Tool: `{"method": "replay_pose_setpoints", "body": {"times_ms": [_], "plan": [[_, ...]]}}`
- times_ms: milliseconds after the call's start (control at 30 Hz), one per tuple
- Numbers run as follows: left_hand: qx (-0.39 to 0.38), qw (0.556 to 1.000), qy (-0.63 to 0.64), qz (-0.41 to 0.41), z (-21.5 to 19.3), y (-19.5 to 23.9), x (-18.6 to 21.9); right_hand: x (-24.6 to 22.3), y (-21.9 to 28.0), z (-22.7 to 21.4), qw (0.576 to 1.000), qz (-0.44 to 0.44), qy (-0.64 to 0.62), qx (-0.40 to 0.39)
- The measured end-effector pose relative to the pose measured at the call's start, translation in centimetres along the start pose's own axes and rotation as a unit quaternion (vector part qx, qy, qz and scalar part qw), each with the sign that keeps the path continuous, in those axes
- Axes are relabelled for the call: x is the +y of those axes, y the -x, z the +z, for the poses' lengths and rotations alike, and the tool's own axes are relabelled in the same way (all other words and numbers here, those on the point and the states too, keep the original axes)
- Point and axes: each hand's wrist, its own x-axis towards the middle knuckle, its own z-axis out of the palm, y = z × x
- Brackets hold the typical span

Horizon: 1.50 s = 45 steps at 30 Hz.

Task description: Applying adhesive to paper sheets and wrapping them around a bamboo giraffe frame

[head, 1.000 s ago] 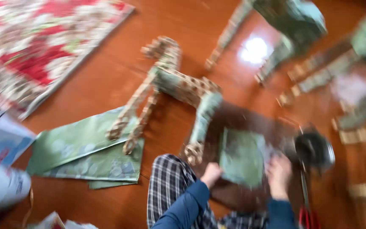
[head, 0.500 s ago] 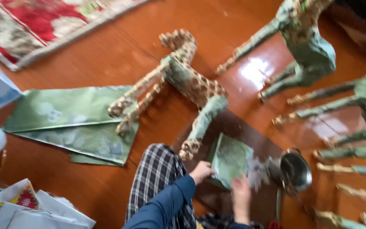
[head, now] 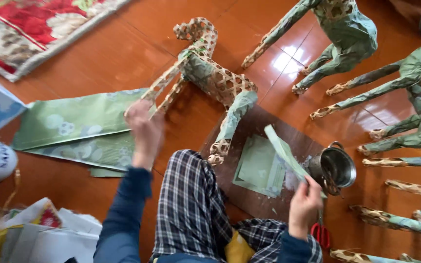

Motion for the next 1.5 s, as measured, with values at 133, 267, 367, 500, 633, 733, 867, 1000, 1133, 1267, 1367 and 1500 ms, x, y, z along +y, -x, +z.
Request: {"method": "replay_pose_setpoints", "body": {"times_ms": [133,267,367,500,633,733,867,1000,1133,1267,1367,1500], "plan": [[-0.120,0.968,-0.027,-0.220,-4.3,-6.2,-12.0,-2.6,3.4,-4.0,0.999,0.021,0.000,0.029],[-0.166,0.849,0.309,-0.394,-1.7,-6.8,-0.3,-4.5,5.9,-6.7,0.997,0.071,-0.021,-0.024],[-0.330,0.790,0.393,-0.336,5.2,-6.2,4.9,-5.3,6.8,-8.5,0.997,0.055,-0.019,-0.059],[-0.363,0.705,0.476,-0.381,14.2,-1.6,14.5,-8.6,5.8,-11.7,0.988,0.055,-0.055,-0.133],[-0.450,0.658,0.488,-0.356,21.9,8.9,15.9,-10.4,4.2,-15.7,0.973,0.066,-0.072,-0.209],[-0.519,0.611,0.467,-0.372,20.1,17.1,16.6,-9.4,2.3,-18.3,0.948,0.076,-0.087,-0.298],[-0.500,0.530,0.470,-0.499,21.3,23.5,7.0,-6.6,-0.9,-20.2,0.906,0.072,-0.105,-0.403],[-0.453,0.577,0.477,-0.485,22.9,20.6,3.7,-8.6,-6.6,-18.2,0.861,0.030,-0.116,-0.495],[-0.401,0.588,0.464,-0.527,23.1,17.1,3.3,-10.5,-12.4,-13.0,0.804,-0.008,-0.145,-0.577],[-0.460,0.606,0.423,-0.492,22.6,19.3,1.4,-10.0,-16.5,-3.1,0.792,-0.042,-0.124,-0.596],[-0.512,0.572,0.404,-0.497,22.2,20.8,-2.6,-8.7,-17.9,5.8,0.788,-0.066,-0.157,-0.591],[-0.392,0.668,0.349,-0.527,18.1,13.7,-3.0,-7.7,-18.5,17.4,0.816,-0.114,-0.063,-0.564]]}}
